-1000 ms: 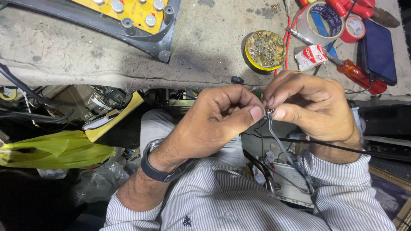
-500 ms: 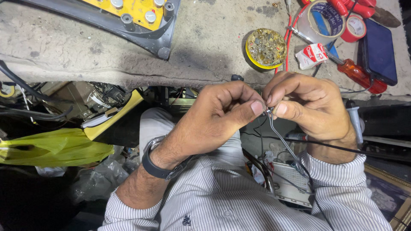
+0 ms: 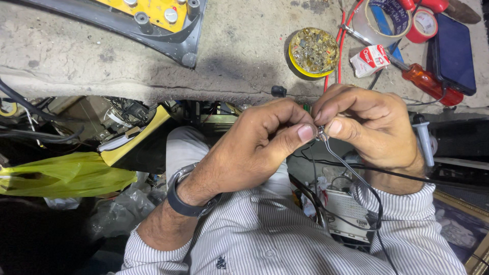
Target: The person sits at a cluttered repair bench and solders wires onto a small electronic component, twisting wire ends by hand and applying a soldering iron. They hold the component in one hand while soldering with the other, then continue manipulating the wired component on their lap.
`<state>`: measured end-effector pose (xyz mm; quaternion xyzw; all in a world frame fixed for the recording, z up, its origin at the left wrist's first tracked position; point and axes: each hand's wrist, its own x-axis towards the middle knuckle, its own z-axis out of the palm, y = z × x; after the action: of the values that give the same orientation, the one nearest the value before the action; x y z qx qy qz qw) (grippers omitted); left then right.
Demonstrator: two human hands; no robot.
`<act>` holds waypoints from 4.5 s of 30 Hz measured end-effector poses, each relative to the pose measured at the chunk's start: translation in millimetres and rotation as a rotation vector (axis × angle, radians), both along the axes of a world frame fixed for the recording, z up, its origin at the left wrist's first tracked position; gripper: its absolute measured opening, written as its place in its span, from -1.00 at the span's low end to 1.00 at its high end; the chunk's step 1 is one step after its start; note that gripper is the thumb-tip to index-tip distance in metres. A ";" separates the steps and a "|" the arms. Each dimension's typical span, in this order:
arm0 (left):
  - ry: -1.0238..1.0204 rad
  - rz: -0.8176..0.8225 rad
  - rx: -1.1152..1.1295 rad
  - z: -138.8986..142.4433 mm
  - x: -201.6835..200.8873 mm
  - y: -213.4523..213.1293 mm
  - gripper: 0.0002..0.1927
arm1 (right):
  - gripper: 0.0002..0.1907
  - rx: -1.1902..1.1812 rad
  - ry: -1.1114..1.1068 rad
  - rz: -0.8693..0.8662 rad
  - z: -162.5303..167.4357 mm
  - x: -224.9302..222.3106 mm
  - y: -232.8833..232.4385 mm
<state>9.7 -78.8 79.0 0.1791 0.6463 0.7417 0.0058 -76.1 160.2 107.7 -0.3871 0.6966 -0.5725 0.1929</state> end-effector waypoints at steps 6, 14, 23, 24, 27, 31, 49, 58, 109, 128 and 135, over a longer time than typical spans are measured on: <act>-0.083 -0.012 -0.029 1.0 -0.7 1.3 -0.74 | -0.86 0.048 0.122 -0.024 3.2 2.6 -3.5; -0.100 -0.049 0.041 -5.2 -0.8 4.1 -0.72 | -0.87 0.138 0.264 -0.065 14.7 8.9 -9.3; -0.188 -0.030 0.077 -10.5 -0.2 6.7 -0.72 | -0.87 0.176 0.346 -0.111 25.3 17.1 -17.2; -0.176 -0.024 0.084 -11.0 0.2 7.0 -0.72 | -0.87 0.178 0.349 -0.117 25.4 17.4 -17.6; -0.153 -0.013 0.094 -13.2 1.0 6.5 -0.72 | -0.87 0.171 0.368 -0.111 23.7 16.9 -18.6; -0.143 -0.012 0.089 -16.3 1.5 4.4 -0.72 | -0.87 0.154 0.386 -0.107 19.2 15.9 -18.6; -0.110 0.068 0.157 -23.1 5.8 8.5 -0.71 | -0.87 0.143 0.609 -0.135 9.6 18.5 -26.0; -0.126 0.092 0.053 -14.6 9.8 7.4 -0.82 | -0.74 0.085 0.318 -0.214 7.6 22.6 -20.3; -0.043 -0.027 -0.075 -11.8 21.3 -2.8 -0.68 | -0.57 0.047 -0.205 -0.084 20.0 27.4 -7.8; -0.060 -0.024 -0.101 -17.8 18.8 0.2 -0.65 | -0.57 0.045 -0.217 -0.047 10.9 21.3 -2.0; -0.093 -0.061 -0.092 -17.6 16.8 2.0 -0.68 | -0.57 0.099 -0.151 -0.035 12.4 21.7 -2.6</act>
<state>26.5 -76.8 61.4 0.1636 0.6731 0.7182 0.0664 -54.4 157.6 120.1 -0.3208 0.7141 -0.5681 0.2537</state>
